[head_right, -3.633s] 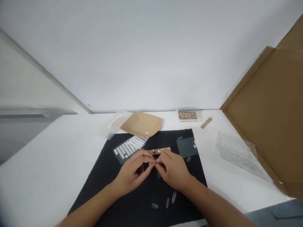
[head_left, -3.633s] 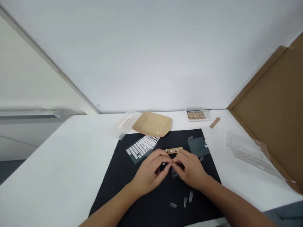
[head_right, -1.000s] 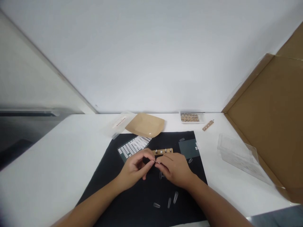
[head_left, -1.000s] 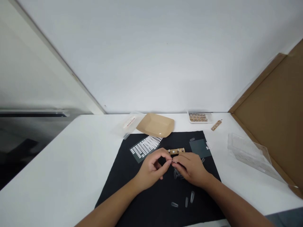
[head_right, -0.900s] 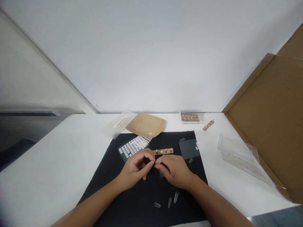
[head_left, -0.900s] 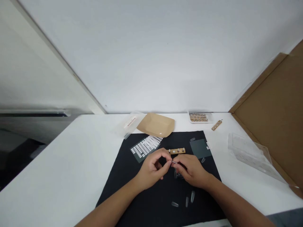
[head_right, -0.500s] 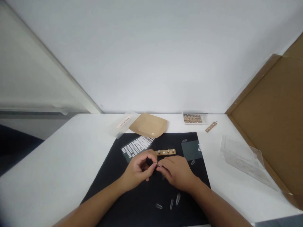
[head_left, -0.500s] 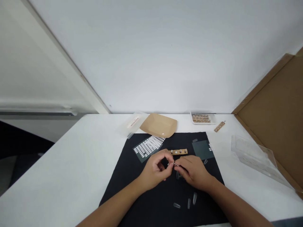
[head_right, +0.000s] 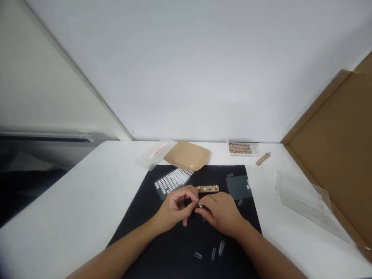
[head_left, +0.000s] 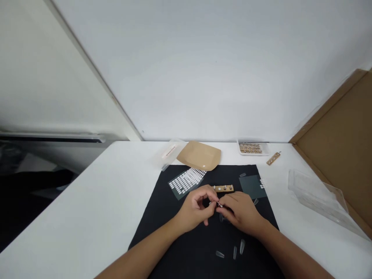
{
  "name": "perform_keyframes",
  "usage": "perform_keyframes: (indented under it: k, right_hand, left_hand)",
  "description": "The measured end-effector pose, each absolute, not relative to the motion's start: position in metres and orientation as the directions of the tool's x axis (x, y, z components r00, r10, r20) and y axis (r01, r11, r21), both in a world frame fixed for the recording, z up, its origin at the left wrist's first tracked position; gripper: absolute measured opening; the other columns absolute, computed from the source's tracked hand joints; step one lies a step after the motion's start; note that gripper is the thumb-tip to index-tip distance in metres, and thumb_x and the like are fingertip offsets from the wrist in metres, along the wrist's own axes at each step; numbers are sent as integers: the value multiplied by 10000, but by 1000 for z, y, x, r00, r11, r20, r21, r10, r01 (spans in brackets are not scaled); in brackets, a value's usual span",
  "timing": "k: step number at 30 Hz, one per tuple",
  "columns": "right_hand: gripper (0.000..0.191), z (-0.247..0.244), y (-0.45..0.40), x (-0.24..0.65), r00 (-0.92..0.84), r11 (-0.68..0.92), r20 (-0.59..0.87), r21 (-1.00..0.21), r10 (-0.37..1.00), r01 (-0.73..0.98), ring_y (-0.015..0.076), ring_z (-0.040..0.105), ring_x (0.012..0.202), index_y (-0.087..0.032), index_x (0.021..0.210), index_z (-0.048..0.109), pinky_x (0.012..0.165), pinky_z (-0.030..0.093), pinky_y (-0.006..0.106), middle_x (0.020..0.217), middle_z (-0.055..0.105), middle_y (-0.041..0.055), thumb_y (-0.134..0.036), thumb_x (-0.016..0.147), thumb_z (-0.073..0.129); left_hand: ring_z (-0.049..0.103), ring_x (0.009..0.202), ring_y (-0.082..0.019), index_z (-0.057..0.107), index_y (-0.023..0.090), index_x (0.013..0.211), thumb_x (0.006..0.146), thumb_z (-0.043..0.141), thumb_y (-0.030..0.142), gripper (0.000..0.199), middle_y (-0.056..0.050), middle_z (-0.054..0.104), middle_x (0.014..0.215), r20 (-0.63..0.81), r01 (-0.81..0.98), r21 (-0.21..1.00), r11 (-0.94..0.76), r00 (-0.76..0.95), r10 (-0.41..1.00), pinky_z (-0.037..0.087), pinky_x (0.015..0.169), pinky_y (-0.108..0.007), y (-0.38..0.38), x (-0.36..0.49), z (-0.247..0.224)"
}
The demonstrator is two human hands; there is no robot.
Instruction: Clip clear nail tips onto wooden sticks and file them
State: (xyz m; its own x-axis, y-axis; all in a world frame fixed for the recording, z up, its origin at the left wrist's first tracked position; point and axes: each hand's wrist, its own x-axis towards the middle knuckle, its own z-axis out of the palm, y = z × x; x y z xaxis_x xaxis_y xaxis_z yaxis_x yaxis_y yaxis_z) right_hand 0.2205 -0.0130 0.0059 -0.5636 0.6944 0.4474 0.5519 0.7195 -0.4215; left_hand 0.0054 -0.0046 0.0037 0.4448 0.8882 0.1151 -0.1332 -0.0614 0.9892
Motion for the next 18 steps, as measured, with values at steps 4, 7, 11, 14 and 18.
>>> perform_keyframes:
  k: [4, 7, 11, 14, 18]
  right_hand:
    - [272, 5, -16, 221, -571, 688, 391, -493, 722, 532, 163, 627, 734, -232, 951, 608, 706, 362, 304, 827, 716, -12, -388, 1117, 459]
    - [239, 6, -18, 221, -568, 665, 364, -535, 738, 521, 162, 606, 728, -229, 943, 593, 707, 363, 301, 821, 692, -9, -338, 1101, 450]
    - [251, 7, -19, 219, -544, 642, 366, -578, 755, 504, 157, 583, 703, -225, 901, 583, 694, 376, 295, 773, 652, -9, -302, 1090, 436]
    - [273, 7, -19, 218, -517, 627, 376, -603, 769, 493, 158, 592, 703, -221, 881, 586, 691, 407, 287, 762, 646, 1, -294, 1091, 429]
    - [252, 4, -17, 218, -504, 640, 415, -625, 757, 447, 168, 639, 763, -219, 969, 621, 730, 468, 287, 843, 700, 28, -288, 1103, 420]
  left_hand:
    - [627, 659, -104, 691, 135, 989, 920, 734, 308, 190, -58, 579, 980, 146, -113, 988, -107, 440, 886, 562, 378, -155, -6, 4, 4]
    - [625, 615, -90, 709, 133, 979, 932, 716, 287, 162, -59, 593, 962, 193, -55, 981, -188, 418, 888, 557, 378, -149, -7, 4, 7]
    - [610, 557, -73, 723, 133, 957, 943, 704, 278, 147, -56, 604, 930, 232, 10, 966, -257, 392, 890, 554, 371, -148, -8, 5, 12]
    - [611, 543, -67, 738, 142, 967, 942, 713, 281, 143, -58, 615, 940, 251, 27, 959, -282, 379, 890, 548, 369, -139, -9, 6, 13]
    - [616, 530, -56, 768, 154, 1009, 949, 715, 295, 163, -71, 632, 987, 269, 34, 953, -300, 363, 892, 558, 381, -141, -10, 5, 13]
